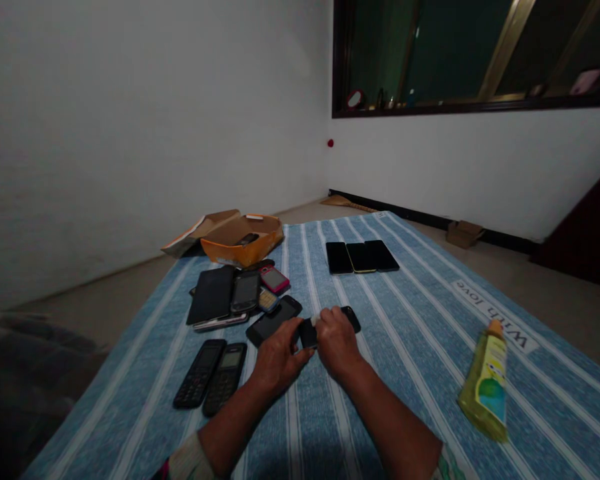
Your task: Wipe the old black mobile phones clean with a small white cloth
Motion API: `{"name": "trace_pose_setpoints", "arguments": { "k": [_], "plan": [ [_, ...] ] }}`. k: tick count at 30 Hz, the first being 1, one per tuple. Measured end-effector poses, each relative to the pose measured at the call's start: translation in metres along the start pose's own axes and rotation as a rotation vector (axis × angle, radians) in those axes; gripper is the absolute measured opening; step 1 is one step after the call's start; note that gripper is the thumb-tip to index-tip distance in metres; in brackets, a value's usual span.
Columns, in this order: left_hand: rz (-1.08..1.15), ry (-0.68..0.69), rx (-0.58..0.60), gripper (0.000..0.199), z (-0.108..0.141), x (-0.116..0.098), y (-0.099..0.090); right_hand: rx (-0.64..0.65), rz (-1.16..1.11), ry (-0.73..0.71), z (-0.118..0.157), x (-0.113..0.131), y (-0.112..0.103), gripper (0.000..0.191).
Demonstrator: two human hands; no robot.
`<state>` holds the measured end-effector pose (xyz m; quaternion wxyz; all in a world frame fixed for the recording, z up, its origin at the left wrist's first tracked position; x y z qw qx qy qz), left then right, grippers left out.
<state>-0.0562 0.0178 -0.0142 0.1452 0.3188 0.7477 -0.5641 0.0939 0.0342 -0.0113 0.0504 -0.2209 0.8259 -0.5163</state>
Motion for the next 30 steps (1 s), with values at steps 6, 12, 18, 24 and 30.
{"name": "trace_pose_setpoints", "arguments": {
  "k": [6, 12, 18, 24, 30],
  "plan": [
    [-0.002, -0.011, 0.0, 0.044, -0.001, 0.0, 0.0, 0.05, 0.033, 0.022, -0.003, 0.004, -0.005, 0.016],
    [0.004, -0.034, 0.014, 0.048, 0.0, 0.0, -0.001, 0.032, 0.146, 0.24, -0.008, -0.029, -0.011, 0.025],
    [-0.006, -0.025, -0.002, 0.044, 0.0, -0.003, -0.002, 0.015, 0.042, 0.035, -0.002, -0.003, -0.005, 0.016],
    [0.001, -0.018, -0.004, 0.044, 0.0, -0.001, 0.0, 0.033, 0.054, 0.032, -0.005, 0.003, -0.005, 0.017],
    [-0.001, -0.045, 0.019, 0.05, -0.001, -0.002, -0.002, 0.024, 0.133, 0.229, -0.009, -0.028, -0.011, 0.023]
  ]
}}
Point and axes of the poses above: each hand's wrist, its own z-axis away from the middle knuckle, its own y-axis out of the palm, x = y × z, the point moved 1 cm from there along -z, towards the middle knuckle, and after that the axes turned 6 degrees about -x, right-handed, at the moved point
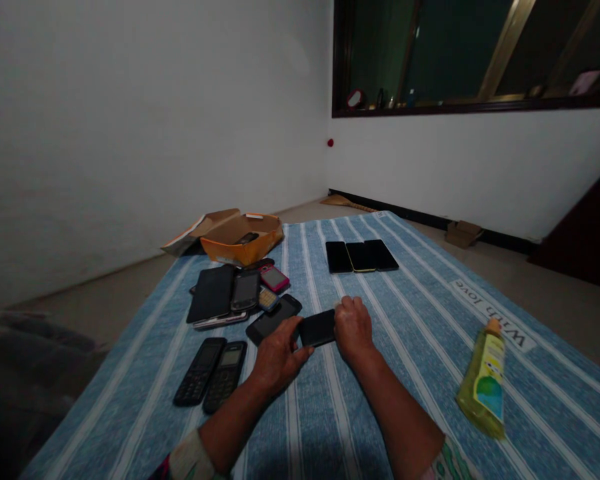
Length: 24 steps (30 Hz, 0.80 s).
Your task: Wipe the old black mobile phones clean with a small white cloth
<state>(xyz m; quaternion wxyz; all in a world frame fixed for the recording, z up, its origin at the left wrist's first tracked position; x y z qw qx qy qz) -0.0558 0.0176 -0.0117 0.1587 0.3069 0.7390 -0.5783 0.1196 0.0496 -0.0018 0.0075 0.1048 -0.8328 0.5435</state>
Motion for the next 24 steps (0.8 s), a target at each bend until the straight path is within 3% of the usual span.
{"name": "trace_pose_setpoints", "arguments": {
  "k": [9, 18, 24],
  "plan": [
    [-0.004, 0.037, -0.013, 0.045, 0.0, -0.001, 0.0, 0.016, -0.1, -0.262, 0.016, 0.04, 0.001, 0.013],
    [-0.005, 0.008, -0.012, 0.05, 0.0, 0.0, 0.0, 0.022, 0.047, 0.019, 0.003, 0.006, -0.008, 0.024],
    [0.003, 0.016, -0.001, 0.048, 0.001, -0.002, -0.001, 0.068, 0.099, -0.035, 0.011, 0.026, -0.01, 0.025]
  ]
}}
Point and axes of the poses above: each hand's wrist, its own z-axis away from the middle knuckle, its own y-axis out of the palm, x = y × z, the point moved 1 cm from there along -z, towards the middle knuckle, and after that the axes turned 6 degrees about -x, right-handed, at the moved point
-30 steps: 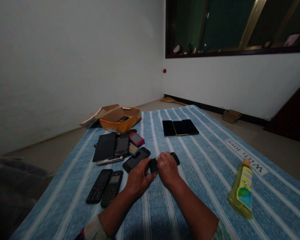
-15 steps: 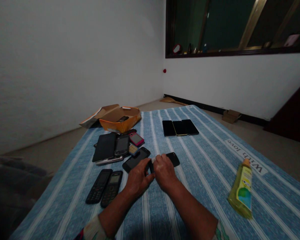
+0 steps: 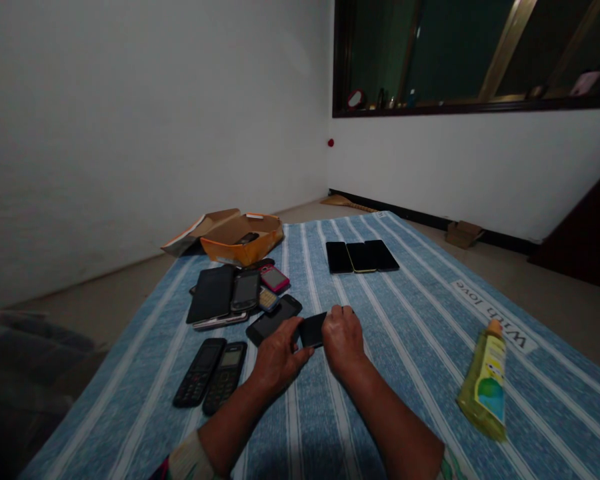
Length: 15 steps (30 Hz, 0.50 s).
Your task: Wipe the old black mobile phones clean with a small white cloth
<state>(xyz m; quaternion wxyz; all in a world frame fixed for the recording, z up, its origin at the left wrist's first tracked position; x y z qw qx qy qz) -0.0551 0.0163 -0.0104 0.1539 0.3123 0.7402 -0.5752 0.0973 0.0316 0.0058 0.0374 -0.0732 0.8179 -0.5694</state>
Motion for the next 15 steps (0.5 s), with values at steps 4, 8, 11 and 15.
{"name": "trace_pose_setpoints", "arguments": {
  "k": [4, 8, 11, 15],
  "plan": [
    [-0.015, 0.004, -0.009, 0.046, 0.0, -0.001, 0.0, -0.023, -0.009, 0.02, -0.003, -0.006, -0.001, 0.025],
    [-0.022, -0.003, 0.0, 0.045, 0.0, 0.0, 0.0, -0.054, 0.024, 0.08, -0.007, -0.021, 0.002, 0.026],
    [-0.013, 0.01, -0.01, 0.046, 0.0, 0.001, 0.0, -0.064, 0.005, 0.016, -0.004, -0.015, 0.005, 0.024],
    [0.002, 0.027, -0.018, 0.044, 0.0, 0.002, 0.001, -0.057, -0.085, -0.149, 0.002, 0.005, 0.006, 0.019]
  ]
}}
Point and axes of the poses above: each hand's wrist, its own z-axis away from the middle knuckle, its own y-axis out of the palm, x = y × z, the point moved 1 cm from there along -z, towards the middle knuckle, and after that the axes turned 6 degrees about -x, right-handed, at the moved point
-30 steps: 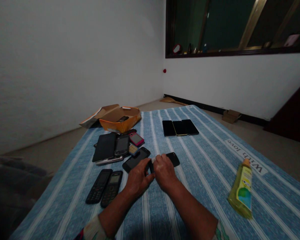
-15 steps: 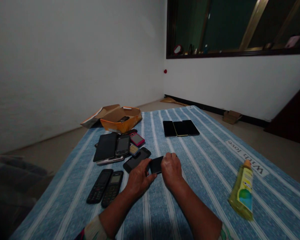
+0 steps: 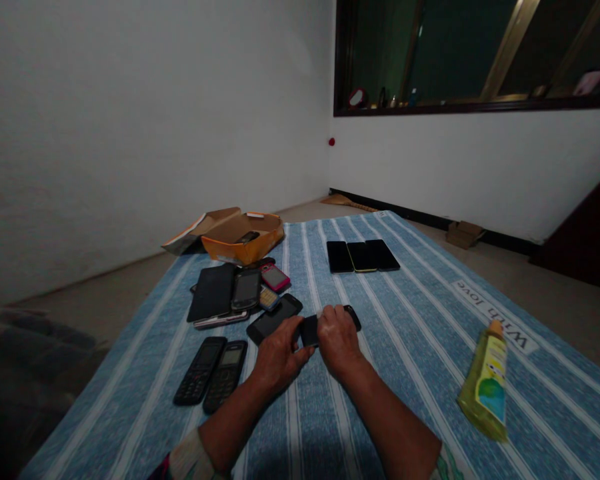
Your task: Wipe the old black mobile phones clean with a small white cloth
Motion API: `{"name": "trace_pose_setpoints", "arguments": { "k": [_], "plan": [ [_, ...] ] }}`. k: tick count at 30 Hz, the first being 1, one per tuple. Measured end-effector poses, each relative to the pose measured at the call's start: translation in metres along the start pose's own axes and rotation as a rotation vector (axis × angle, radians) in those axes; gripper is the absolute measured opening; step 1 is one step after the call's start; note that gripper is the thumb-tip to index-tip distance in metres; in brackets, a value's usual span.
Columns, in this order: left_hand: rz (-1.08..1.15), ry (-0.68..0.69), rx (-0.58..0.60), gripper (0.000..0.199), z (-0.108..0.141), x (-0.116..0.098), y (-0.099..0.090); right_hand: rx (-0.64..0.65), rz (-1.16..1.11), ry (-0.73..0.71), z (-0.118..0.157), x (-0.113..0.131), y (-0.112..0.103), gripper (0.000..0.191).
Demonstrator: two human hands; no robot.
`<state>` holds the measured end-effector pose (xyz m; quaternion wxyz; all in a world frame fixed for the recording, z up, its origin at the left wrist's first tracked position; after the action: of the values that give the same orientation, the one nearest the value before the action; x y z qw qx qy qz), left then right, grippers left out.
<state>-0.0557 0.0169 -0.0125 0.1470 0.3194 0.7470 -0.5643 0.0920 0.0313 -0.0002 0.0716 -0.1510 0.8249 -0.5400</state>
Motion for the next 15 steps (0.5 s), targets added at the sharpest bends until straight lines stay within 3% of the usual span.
{"name": "trace_pose_setpoints", "arguments": {
  "k": [3, 10, 15],
  "plan": [
    [-0.003, -0.008, 0.0, 0.044, 0.0, -0.001, 0.0, 0.009, -0.048, -0.04, -0.002, 0.004, 0.0, 0.017],
    [-0.022, -0.042, 0.03, 0.048, -0.001, -0.004, -0.003, -0.004, -0.009, 0.163, -0.009, -0.026, 0.005, 0.025],
    [-0.029, -0.054, 0.029, 0.056, -0.002, 0.0, 0.001, -0.011, -0.016, 0.143, -0.009, -0.026, 0.009, 0.03]
  ]
}}
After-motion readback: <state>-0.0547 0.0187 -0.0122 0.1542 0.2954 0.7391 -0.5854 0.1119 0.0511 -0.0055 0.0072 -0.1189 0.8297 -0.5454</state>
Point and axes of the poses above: each hand's wrist, its own z-axis away from the middle knuckle, its own y-axis out of the palm, x = y × z, the point moved 1 cm from there along -z, towards the middle knuckle, and after that the axes turned 6 degrees about -x, right-handed, at the moved point
